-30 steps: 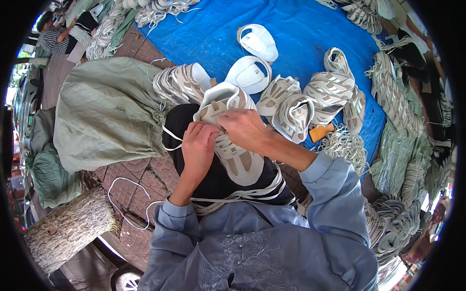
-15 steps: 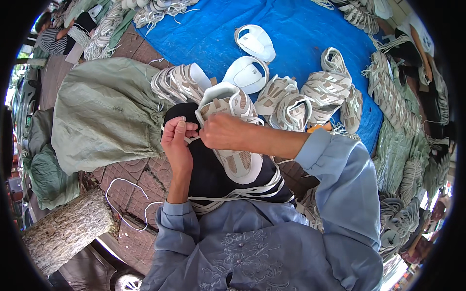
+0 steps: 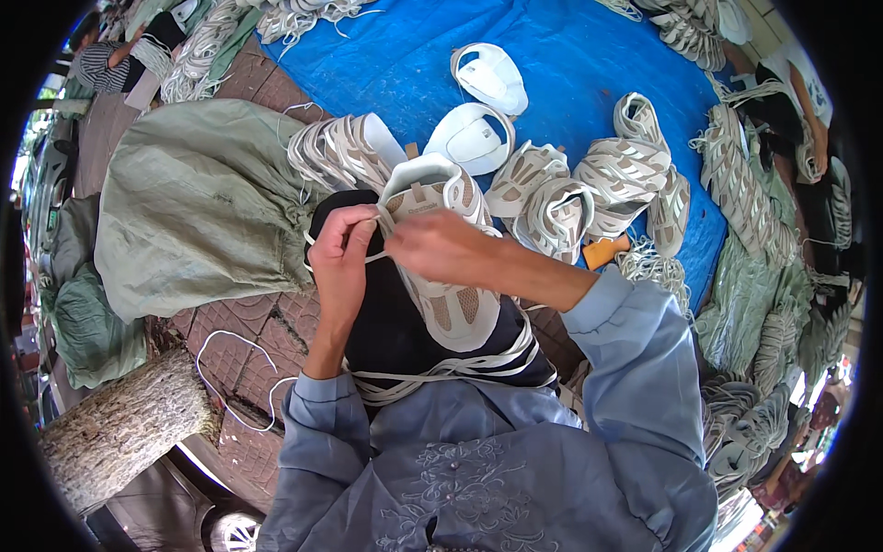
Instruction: The person is sitting on a blue tarp outdoors, lacing a white sneaker with a thick white rope. They thread the rope through the eyelets of the shoe, pulling it tight and adjusting the loops to secure the lacing.
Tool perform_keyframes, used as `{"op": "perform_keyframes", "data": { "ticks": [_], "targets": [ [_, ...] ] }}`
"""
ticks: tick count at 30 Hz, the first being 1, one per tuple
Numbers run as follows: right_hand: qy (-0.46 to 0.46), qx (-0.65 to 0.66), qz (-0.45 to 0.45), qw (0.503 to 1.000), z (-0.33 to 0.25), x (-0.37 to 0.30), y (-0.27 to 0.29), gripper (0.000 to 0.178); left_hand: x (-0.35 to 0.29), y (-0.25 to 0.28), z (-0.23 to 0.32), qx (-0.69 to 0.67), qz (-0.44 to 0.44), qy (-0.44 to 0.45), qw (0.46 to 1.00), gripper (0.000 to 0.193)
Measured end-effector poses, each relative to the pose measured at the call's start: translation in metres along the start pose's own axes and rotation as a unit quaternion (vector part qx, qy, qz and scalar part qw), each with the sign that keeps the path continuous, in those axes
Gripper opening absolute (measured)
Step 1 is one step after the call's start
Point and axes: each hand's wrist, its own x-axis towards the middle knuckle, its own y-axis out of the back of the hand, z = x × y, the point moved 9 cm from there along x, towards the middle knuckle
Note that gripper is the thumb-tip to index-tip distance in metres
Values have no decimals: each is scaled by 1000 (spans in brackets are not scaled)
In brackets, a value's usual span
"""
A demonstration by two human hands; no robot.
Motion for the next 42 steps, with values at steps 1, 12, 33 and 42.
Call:
{"op": "perform_keyframes", "data": {
  "ticks": [1, 12, 33, 42],
  "targets": [
    [-26, 5, 26, 999, 12, -3, 7, 9, 0, 3, -8, 5, -1, 59, 998, 6],
    [14, -172, -69, 983, -8, 0, -11, 12, -13, 1, -32, -51, -26, 92, 994, 6],
    [89, -21, 34, 995, -16, 6, 14, 14, -7, 1, -6, 14, -9, -14, 1000, 8],
    [-104, 25, 113, 988, 33, -33, 33, 15, -6, -50, 24, 296, -89, -254, 917, 11]
  ]
}}
